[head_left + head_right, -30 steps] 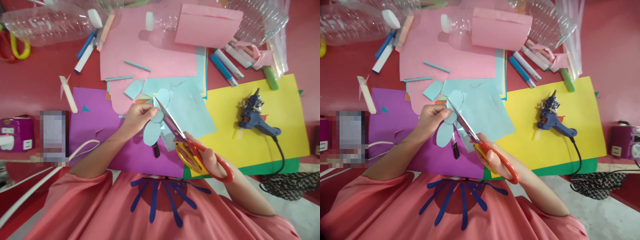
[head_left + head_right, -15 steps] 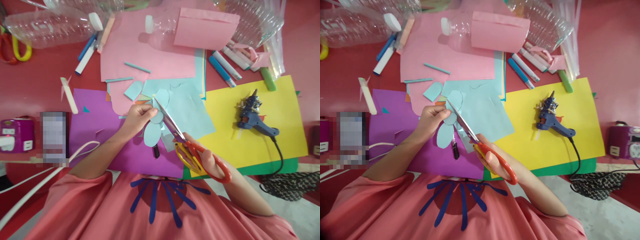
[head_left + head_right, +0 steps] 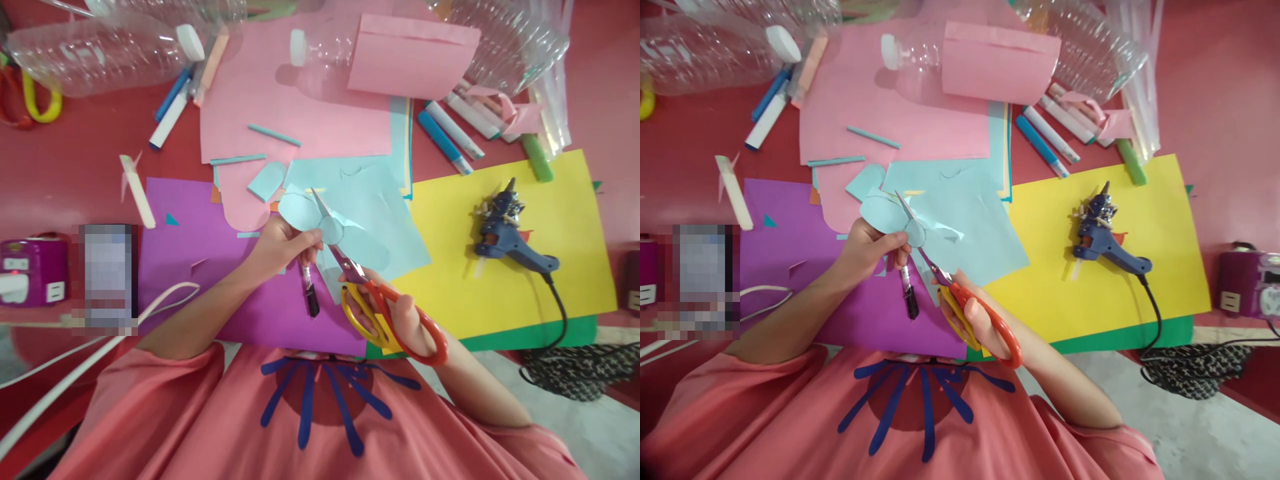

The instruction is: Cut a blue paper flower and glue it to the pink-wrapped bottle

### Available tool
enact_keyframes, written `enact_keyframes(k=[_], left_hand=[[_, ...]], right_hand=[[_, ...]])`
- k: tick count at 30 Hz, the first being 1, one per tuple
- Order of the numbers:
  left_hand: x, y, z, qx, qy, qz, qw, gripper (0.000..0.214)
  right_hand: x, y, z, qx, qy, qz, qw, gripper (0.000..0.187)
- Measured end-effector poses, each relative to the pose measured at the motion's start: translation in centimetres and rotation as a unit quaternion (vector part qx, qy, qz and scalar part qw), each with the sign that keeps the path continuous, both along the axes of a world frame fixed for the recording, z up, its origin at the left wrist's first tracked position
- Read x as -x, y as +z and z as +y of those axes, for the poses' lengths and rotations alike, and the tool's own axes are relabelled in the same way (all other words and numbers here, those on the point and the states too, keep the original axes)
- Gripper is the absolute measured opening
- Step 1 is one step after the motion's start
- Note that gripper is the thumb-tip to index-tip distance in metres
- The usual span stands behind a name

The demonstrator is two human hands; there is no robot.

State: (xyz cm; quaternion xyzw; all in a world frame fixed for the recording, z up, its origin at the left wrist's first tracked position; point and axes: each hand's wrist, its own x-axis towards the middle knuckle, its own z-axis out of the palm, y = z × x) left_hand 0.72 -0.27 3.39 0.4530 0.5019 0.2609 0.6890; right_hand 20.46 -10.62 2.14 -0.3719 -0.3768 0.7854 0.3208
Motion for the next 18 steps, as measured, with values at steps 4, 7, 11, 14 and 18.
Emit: enact_keyframes(k=[4, 7, 11, 14, 18], left_hand=[[-0.07, -0.22, -0.01, 0.010, 0.000, -0.038, 0.999, 0.023], [0.00, -0.45, -0.02, 0.018, -0.010, -0.048, 0.999, 0.027], [0.09, -0.48, -0.07, 0.020, -0.015, -0.055, 0.998, 0.029], [0.05, -0.40, -0.04, 0.024, -0.012, -0.056, 0.998, 0.029], [0.01, -0.44, 0.10, 0.034, -0.008, -0.061, 0.998, 0.032]], right_hand=[[0.09, -0.08, -0.19, -0.001, 0.000, 0.001, 1.000, 0.078], [0.06, -0.14, -0.36, 0.004, -0.002, -0.004, 1.000, 0.082], [0.13, -0.27, -0.54, 0.013, -0.010, 0.024, 1.000, 0.078], [0.22, -0.32, -0.52, 0.009, -0.011, 0.020, 1.000, 0.075], [0.33, -0.14, -0.23, 0.001, -0.019, 0.009, 1.000, 0.072]])
